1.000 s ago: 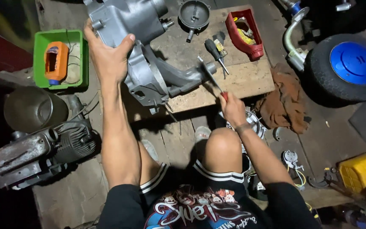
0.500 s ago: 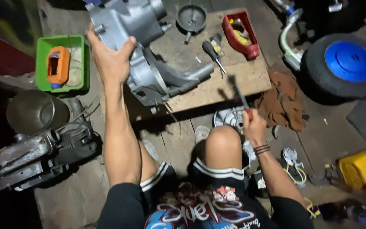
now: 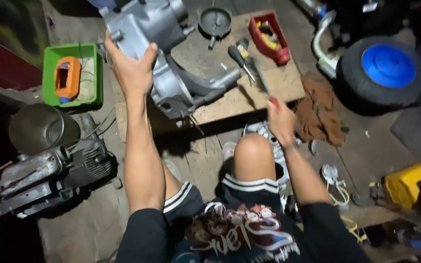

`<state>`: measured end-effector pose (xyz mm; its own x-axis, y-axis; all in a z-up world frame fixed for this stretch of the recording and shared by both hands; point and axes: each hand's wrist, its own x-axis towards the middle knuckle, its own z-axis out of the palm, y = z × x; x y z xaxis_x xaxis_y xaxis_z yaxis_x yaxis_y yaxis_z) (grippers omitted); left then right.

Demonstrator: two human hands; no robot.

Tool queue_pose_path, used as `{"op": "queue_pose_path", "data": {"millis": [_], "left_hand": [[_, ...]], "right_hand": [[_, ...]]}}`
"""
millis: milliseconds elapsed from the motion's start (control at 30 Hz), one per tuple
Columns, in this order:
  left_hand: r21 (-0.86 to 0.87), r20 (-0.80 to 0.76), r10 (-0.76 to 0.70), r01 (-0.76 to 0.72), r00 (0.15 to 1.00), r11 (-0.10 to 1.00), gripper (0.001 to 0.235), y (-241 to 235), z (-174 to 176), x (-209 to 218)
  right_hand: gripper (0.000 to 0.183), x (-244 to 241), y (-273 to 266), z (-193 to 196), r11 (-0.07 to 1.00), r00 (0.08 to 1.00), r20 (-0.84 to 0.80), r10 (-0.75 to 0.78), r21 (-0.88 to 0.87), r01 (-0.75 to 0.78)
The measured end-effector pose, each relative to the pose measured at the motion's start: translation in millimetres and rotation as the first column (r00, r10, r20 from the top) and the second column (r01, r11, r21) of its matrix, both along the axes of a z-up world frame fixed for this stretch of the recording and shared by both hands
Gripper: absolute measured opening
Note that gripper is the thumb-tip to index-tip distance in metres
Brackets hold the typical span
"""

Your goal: The person is cleaning the internal surfaces and crevices of a motorcycle engine casing using a brush and a metal pick.

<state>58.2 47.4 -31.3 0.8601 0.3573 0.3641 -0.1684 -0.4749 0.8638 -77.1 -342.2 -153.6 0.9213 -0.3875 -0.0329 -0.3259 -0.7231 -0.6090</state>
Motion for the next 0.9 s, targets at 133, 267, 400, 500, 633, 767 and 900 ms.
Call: {"op": "queue_pose_path", "data": {"millis": [133,267,400,500,633,767,900], "left_hand": [[-0.184,-0.178,-0.038,0.005,0.983,0.983,0.077,17,-11,-5],[-0.062,-0.055,0.041,-0.044,0.998,0.997,0.092,32,-33,20],[-0.03,-0.016,0.058,-0.058,0.998,0.998,0.097,33,-47,23],[0.017,0.044,0.037,-0.038,0.998,0.999,0.092,24,-40,11],[-0.046,0.036,0.035,-0.033,0.999,0.998,0.098,12,-35,-3],[-0.03,0.042,0.004,-0.003,0.999,1.0,0.095,15,-34,-15],[0.014,0.032,-0.013,0.013,0.999,1.0,0.096,26,-36,-24]], "right_hand": [[0.027,-111,-79,-54,0.981,0.961,0.267,-0.071,-0.154,0.115],[0.032,-169,-113,-70,0.961,0.963,0.077,-0.257,-0.084,0.263],[0.022,-175,-102,-78,0.958,0.938,0.196,-0.286,0.041,0.283],[0.021,-137,-74,-75,0.938,0.945,0.139,-0.296,0.229,0.261],[0.025,-92,-41,-57,0.956,0.965,0.192,-0.178,0.266,0.123],[0.022,-69,-20,-62,0.986,0.988,0.129,-0.08,0.153,0.059],[0.031,-62,-17,-95,0.98,0.997,-0.003,-0.081,0.18,0.08]]}}
